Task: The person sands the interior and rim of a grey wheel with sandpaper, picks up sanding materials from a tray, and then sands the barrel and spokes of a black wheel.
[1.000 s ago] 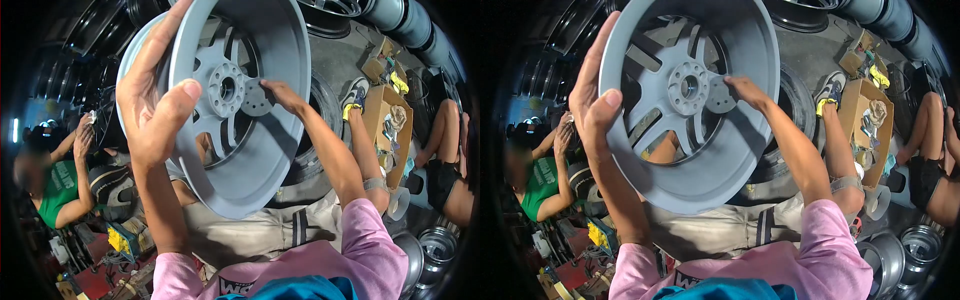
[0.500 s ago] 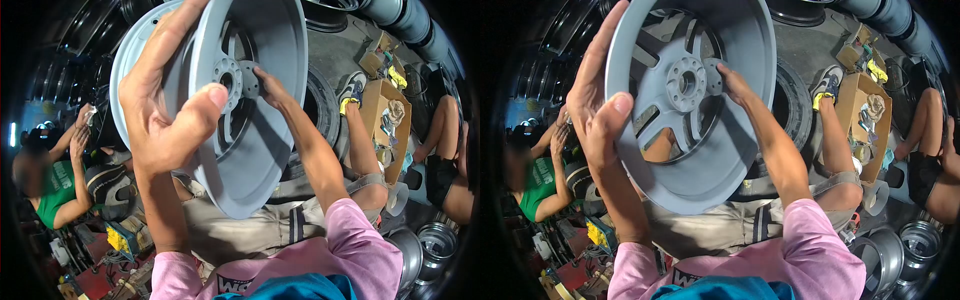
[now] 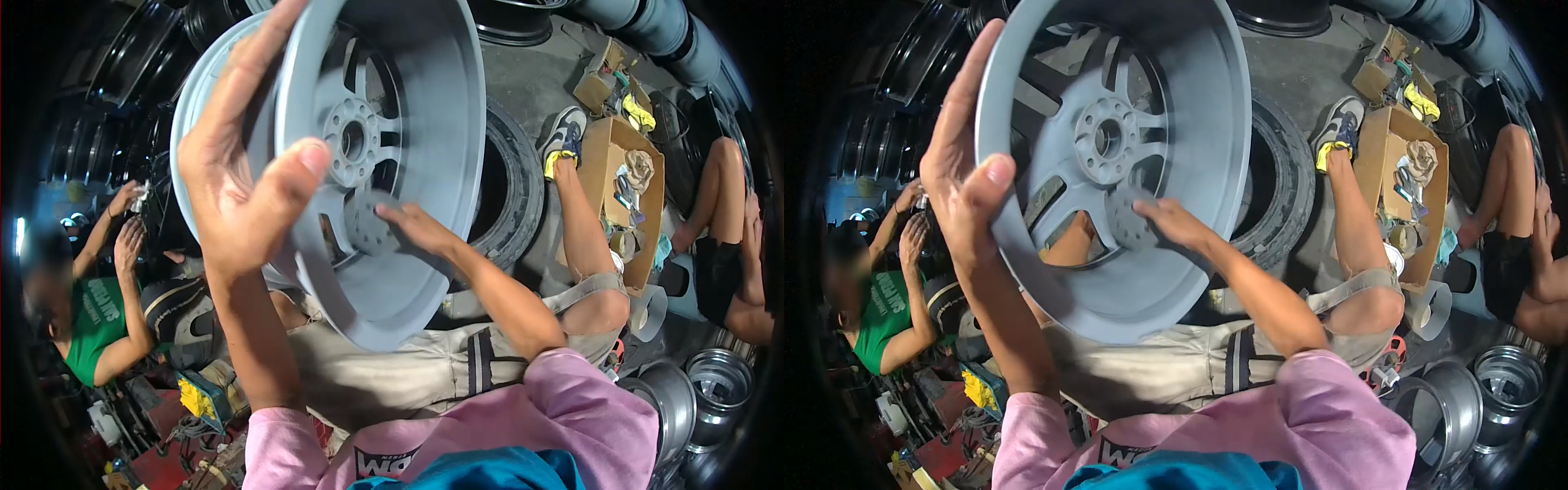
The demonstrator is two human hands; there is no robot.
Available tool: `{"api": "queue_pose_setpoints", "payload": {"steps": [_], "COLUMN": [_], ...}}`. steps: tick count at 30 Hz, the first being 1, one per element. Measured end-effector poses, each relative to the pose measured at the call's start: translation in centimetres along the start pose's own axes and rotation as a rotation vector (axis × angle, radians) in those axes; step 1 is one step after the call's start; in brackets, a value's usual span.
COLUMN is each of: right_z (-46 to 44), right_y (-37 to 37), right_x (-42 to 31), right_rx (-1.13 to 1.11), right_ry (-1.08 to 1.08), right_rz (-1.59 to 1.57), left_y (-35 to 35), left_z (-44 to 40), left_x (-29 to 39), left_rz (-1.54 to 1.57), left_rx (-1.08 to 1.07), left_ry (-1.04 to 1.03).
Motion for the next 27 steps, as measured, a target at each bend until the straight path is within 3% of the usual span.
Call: {"api": "queue_pose_setpoints", "payload": {"steps": [2,6,8,13,18,19,20,22,24,27], "right_z": [2.5,5.3,6.2,11.7,18.6,20.0,21.2,24.4,28.0,32.8], "right_y": [0.8,4.0,5.4,7.4,9.5,10.6,11.9,15.4,18.9,24.6], "right_x": [0.7,-1.3,-1.8,-2.2,0.4,1.0,1.6,1.9,1.2,1.5], "right_rx": [0.01,0.09,0.099,0.233,0.444,0.529,0.57,0.756,0.888,1.005], "right_ry": [0.005,0.034,0.061,0.034,0.088,0.085,0.094,0.11,0.267,0.216], "right_rz": [-0.141,-0.574,-0.518,-0.394,-0.402,-0.377,-0.381,-0.249,-0.175,-0.084], "left_y": [1.6,1.5,0.8,-1.8,-6.3,-8.0,-9.9,-12.2,-13.0,-11.9], "left_z": [-0.2,0.1,-0.3,0.6,2.8,3.3,3.9,4.0,3.4,3.0], "left_x": [-0.5,-0.1,-1.1,1.7,5.4,5.1,5.1,5.7,5.9,6.0], "left_rz": [-0.133,-0.008,0.095,-0.147,-0.119,-0.213,-0.303,-0.269,-0.296,-0.238], "left_rx": [-0.002,-0.006,-0.049,-0.137,-0.204,-0.169,-0.133,-0.13,-0.157,-0.201], "left_ry": [-0.075,-0.039,-0.094,-0.327,-0.239,-0.329,-0.42,-0.414,-0.401,-0.348]}}
Point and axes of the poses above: each hand's wrist, its own z-axis away from the middle knuckle, its own y-axis out of the back of the hand, x = y × z, the point moved 8 cm from there along -z, towards the middle knuckle, and after that the axes turned 4 degrees about x, right-handed, at the moved point
